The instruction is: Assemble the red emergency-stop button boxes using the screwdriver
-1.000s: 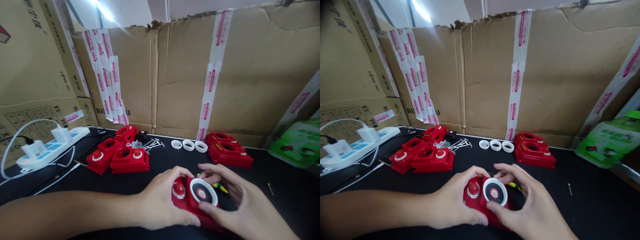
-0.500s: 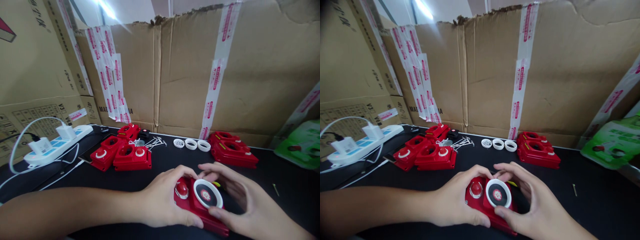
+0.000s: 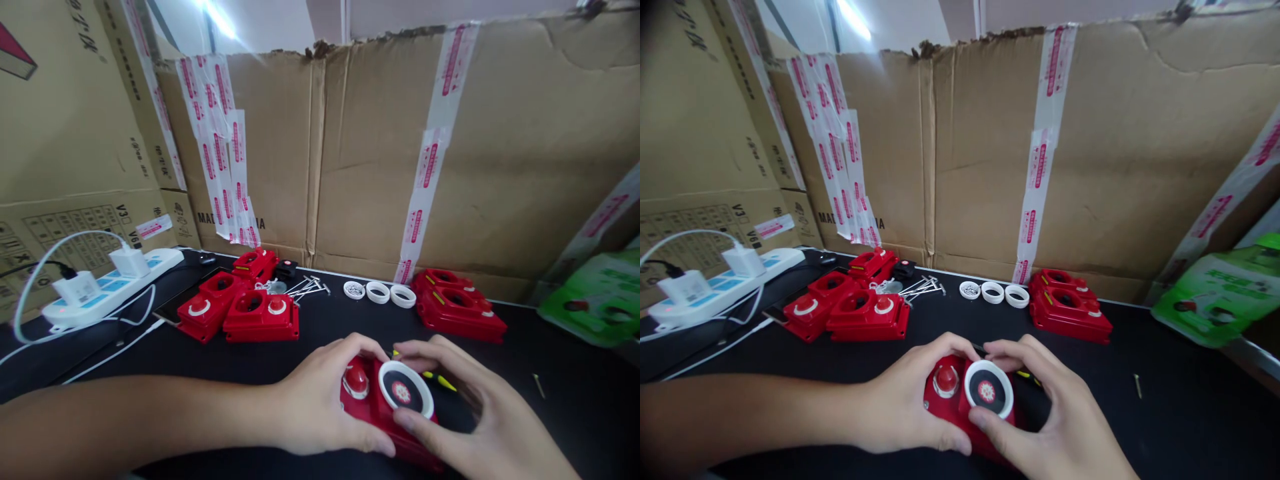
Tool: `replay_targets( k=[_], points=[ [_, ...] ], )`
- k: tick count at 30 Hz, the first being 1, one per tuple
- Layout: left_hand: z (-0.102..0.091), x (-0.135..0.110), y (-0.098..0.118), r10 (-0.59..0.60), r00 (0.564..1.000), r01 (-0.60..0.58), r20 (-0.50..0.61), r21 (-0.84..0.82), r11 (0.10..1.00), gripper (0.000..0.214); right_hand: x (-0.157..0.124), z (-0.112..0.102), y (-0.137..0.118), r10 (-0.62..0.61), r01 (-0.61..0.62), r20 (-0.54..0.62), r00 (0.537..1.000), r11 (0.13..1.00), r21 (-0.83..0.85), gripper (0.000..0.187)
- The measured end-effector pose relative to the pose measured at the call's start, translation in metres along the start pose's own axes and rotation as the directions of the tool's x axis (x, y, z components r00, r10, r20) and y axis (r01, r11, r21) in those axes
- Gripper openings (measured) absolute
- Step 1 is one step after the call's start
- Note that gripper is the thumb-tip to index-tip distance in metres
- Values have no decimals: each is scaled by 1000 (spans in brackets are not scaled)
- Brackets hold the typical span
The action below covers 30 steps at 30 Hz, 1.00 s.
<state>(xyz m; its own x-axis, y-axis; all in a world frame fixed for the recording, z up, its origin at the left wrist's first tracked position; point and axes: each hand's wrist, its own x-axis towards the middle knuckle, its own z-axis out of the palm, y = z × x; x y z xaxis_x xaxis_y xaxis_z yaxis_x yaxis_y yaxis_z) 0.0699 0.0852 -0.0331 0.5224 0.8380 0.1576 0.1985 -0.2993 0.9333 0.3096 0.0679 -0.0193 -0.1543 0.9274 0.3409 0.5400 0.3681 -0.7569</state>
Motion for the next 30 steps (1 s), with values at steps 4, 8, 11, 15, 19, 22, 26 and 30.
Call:
replay_targets(
  k=[4,8,11,15,19,22,26,30],
  points=[
    [-2,0,0,18,1000,-18,-12,-2,1000,80,4,-1,0,27,-29,24,999,996,90,46],
    [-6,-1,0,20,1000,-20,4,-2,1000,81,8,-2,8,6,-21,83,996,984,175,54],
    [-8,-2,1,30,999,-31,23,6,1000,82,15,-5,19,-39,1,187,981,980,198,60],
    [-8,-3,1,39,999,-39,34,-3,999,84,21,-8,27,-168,83,349,922,966,245,55],
    [-7,-5,2,42,999,-44,31,55,998,82,16,-8,23,-188,118,301,935,964,237,45],
    [-7,-5,3,47,998,-50,29,76,996,82,9,-7,18,-134,87,263,955,980,181,53],
    [-9,-4,7,39,998,-42,55,62,997,77,2,-3,14,-76,42,194,978,984,175,57],
    [-10,-3,9,24,998,-28,62,61,998,77,-1,2,11,-39,10,138,990,979,204,63]
  ],
)
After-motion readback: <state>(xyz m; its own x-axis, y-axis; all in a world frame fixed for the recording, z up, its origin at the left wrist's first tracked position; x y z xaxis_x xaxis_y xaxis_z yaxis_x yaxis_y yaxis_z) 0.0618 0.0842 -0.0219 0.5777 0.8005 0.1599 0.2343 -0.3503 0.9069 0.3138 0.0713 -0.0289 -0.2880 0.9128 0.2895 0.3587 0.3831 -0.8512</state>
